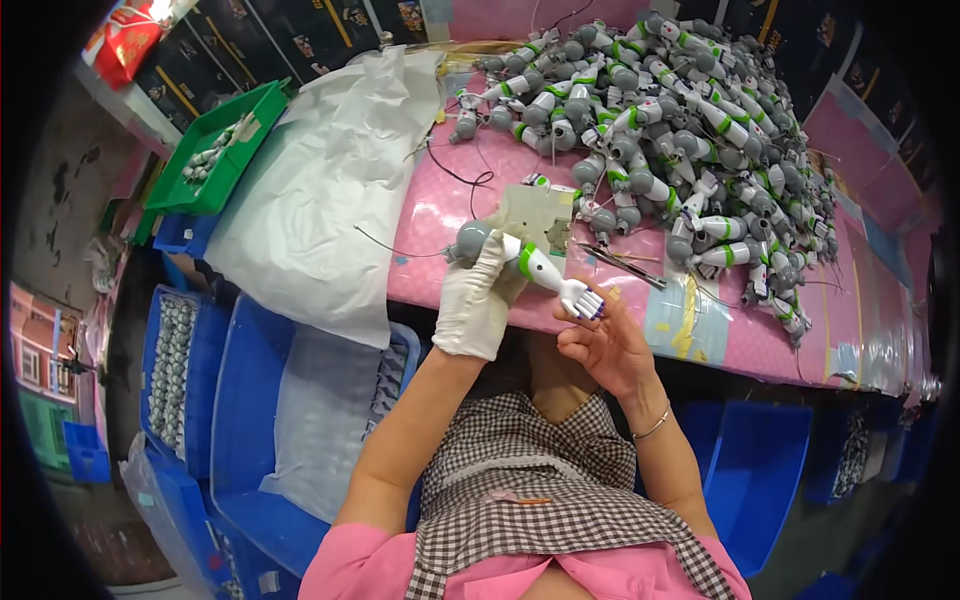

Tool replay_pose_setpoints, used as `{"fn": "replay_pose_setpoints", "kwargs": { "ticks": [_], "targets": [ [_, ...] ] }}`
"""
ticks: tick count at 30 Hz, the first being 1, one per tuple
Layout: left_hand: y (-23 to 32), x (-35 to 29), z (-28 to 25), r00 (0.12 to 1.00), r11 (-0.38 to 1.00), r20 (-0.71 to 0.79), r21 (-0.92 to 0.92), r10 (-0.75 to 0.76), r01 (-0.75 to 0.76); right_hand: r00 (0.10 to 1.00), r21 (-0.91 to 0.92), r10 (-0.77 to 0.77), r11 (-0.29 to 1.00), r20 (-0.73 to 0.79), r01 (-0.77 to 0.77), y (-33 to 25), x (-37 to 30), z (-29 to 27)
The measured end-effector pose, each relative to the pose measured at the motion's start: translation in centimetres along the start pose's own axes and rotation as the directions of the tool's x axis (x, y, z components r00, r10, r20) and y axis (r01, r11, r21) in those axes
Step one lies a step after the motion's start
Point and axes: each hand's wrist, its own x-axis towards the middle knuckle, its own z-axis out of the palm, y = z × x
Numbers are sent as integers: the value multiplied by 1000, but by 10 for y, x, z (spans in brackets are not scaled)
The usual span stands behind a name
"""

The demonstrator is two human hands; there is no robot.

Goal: Assembling components of small robot-like toy figures on a factory line.

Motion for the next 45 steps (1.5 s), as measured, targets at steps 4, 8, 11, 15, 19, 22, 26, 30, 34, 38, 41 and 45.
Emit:
{"fn": "replay_pose_setpoints", "kwargs": {
  "ticks": [4, 8, 11, 15, 19, 22, 26, 30, 34, 38, 41, 45],
  "targets": [
    [7, -5, -4, 990, 989, -79, 102, 118, -109, 992, -223, -32, 975, -122, 5, -9, 4, -2],
    [18, -10, -2, 932, 922, -143, 253, 334, -292, 790, -992, -602, 45, -120, -116, -46, 4, -21],
    [7, -1, -7, 906, 920, -212, 231, 367, -318, 731, -853, -673, -442, 111, -278, -63, 18, -31],
    [-9, 1, -6, 857, 890, -259, 238, 444, -389, 815, -601, -572, -683, 87, -416, -73, 44, -41],
    [-29, -1, -23, 840, 859, -212, 247, 499, -448, 861, -484, -509, -755, 7, -442, -82, 52, -41],
    [-36, -5, -21, 833, 861, -233, 231, 501, -453, 815, -456, -576, -742, 61, -491, -74, 53, -41],
    [-34, -8, -19, 822, 856, -253, 239, 510, -458, 709, -623, -673, -651, 209, -434, -48, 39, 2],
    [-35, -9, -22, 795, 832, -261, 263, 548, -488, 705, -968, -671, -235, 229, 91, 6, 42, 30],
    [-41, -10, -28, 802, 820, -230, 327, 551, -470, 687, -949, -661, -277, 302, 151, 30, 65, 30],
    [-42, -11, -24, 793, 824, -261, 323, 551, -466, 682, -950, -665, -261, 305, 171, 35, 69, 30],
    [-42, -13, -30, 783, 794, -229, 379, 579, -476, 681, -958, -687, -273, 254, 81, 33, 69, 28],
    [-45, -13, -27, 787, 811, -250, 345, 564, -471, 693, -950, -666, -295, 278, 97, 28, 70, 26]
  ]
}}
